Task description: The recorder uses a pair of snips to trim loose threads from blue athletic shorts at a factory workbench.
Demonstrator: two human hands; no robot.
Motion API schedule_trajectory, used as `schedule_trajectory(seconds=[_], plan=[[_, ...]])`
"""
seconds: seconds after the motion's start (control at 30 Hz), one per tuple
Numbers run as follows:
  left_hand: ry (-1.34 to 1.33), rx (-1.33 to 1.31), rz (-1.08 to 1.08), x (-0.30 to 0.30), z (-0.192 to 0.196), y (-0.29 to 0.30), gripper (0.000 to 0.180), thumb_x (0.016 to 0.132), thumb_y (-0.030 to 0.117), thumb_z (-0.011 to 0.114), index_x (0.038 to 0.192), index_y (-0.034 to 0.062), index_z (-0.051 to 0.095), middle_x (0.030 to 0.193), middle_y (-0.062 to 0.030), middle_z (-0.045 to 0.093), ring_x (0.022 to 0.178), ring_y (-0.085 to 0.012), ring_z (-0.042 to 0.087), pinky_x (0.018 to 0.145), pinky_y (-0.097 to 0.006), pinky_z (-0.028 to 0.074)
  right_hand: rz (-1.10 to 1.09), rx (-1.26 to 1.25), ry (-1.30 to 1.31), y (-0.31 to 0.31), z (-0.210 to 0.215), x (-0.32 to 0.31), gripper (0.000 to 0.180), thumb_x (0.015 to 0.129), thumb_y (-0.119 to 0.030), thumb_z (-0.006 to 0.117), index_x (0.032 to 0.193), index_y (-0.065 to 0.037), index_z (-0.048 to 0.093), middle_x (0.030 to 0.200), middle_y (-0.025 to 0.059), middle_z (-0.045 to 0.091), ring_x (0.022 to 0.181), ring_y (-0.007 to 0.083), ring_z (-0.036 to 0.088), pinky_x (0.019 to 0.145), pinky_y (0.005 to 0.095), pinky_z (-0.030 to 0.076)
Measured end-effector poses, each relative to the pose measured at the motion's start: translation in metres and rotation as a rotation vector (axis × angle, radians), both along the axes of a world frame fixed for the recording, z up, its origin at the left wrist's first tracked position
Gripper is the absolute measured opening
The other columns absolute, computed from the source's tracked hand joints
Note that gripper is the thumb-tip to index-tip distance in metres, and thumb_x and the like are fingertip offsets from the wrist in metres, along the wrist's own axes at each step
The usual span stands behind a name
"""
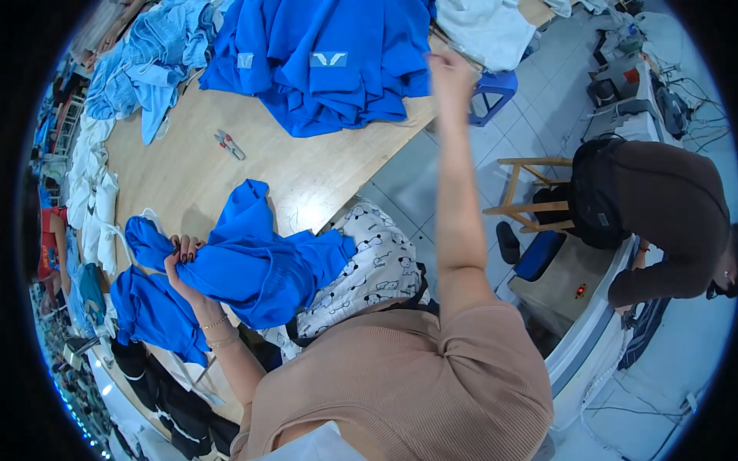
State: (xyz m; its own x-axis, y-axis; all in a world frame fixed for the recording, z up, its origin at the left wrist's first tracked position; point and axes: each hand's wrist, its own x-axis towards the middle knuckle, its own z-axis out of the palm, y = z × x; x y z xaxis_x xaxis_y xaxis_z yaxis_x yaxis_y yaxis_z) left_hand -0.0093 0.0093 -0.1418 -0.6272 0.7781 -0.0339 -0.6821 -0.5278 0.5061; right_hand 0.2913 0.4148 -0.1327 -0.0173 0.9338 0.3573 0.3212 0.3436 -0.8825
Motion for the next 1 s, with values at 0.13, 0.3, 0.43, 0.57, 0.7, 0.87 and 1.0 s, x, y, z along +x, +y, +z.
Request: schedule_trajectory(seconds=[0.13,0.3,0.43,0.57,0.7,0.87,1.0], plan=[[0.002,-0.041,0.007,-0.005,-0.004,0.003,0.014,0.083,0.012,0.05,0.094,0.0047,0.045,0.068,-0.0006,0.038,0.065,-0.011,0.04,0.079,-0.027,0.038,0.132,-0.107,-0.162,-0.005,-0.007,0.044,0.02,0.076,-0.016,0.065,0.088,0.0,0.067,0.074,0.008,0.063,0.066,0.0149,0.055,0.063,0.0284,0.044],[0.002,-0.048,-0.024,-0.002,-0.003,0.019,0.013,0.083,0.009,0.049,0.093,0.0045,0.044,0.068,-0.001,0.038,0.065,-0.0113,0.04,0.079,-0.027,0.038,0.449,-0.156,-0.513,-0.058,-0.015,0.021,0.018,0.074,-0.009,0.068,0.088,-0.001,0.062,0.075,0.0094,0.057,0.067,0.0197,0.054,0.064,0.028,0.044],[0.125,-0.202,-0.006,0.011,0.006,0.035,0.019,0.081,0.014,0.048,0.097,0.0052,0.044,0.067,0.0,0.036,0.063,-0.012,0.037,0.076,-0.031,0.038,0.416,-0.199,-0.423,-0.072,-0.018,0.006,0.013,0.078,-0.004,0.063,0.09,0.0,0.061,0.074,0.0062,0.058,0.064,0.0164,0.053,0.062,0.0272,0.044],[0.246,-0.311,-0.016,0.021,0.018,0.037,0.026,0.079,0.017,0.052,0.1,0.0027,0.046,0.072,-0.0028,0.042,0.066,-0.0133,0.042,0.078,-0.034,0.039,0.723,-0.317,0.106,-0.077,0.031,-0.01,0.008,0.089,-0.004,0.052,0.087,0.0,0.058,0.083,0.0018,0.057,0.067,0.0071,0.049,0.06,0.0217,0.041],[0.267,-0.261,-0.115,0.035,0.03,0.053,0.029,0.082,0.014,0.055,0.107,-0.0011,0.052,0.093,-0.011,0.057,0.081,-0.0203,0.057,0.084,-0.035,0.045,1.248,-0.324,0.401,-0.091,0.099,-0.049,0.015,0.093,-0.017,0.047,0.091,-0.003,0.052,0.1,0.0122,0.06,0.077,0.0121,0.057,0.058,0.0209,0.045],[0.287,-0.351,-0.186,0.069,0.062,0.086,0.024,0.086,0.01,0.056,0.106,-0.0036,0.058,0.103,-0.0141,0.063,0.083,-0.0175,0.06,0.076,-0.03,0.049,1.52,-0.563,0.201,-0.125,0.125,-0.132,0.017,0.094,-0.022,0.048,0.091,-0.005,0.051,0.08,0.01,0.065,0.057,0.0095,0.058,0.048,0.0194,0.042],[0.161,-0.328,-0.197,0.078,0.065,0.082,0.022,0.088,0.014,0.06,0.104,-0.0015,0.06,0.095,-0.0124,0.066,0.078,-0.0151,0.06,0.072,-0.027,0.05,1.362,-0.38,0.072,-0.143,0.102,-0.178,0.014,0.089,-0.015,0.053,0.08,-0.004,0.056,0.073,0.0015,0.062,0.053,0.0033,0.045,0.047,0.0182,0.034]])
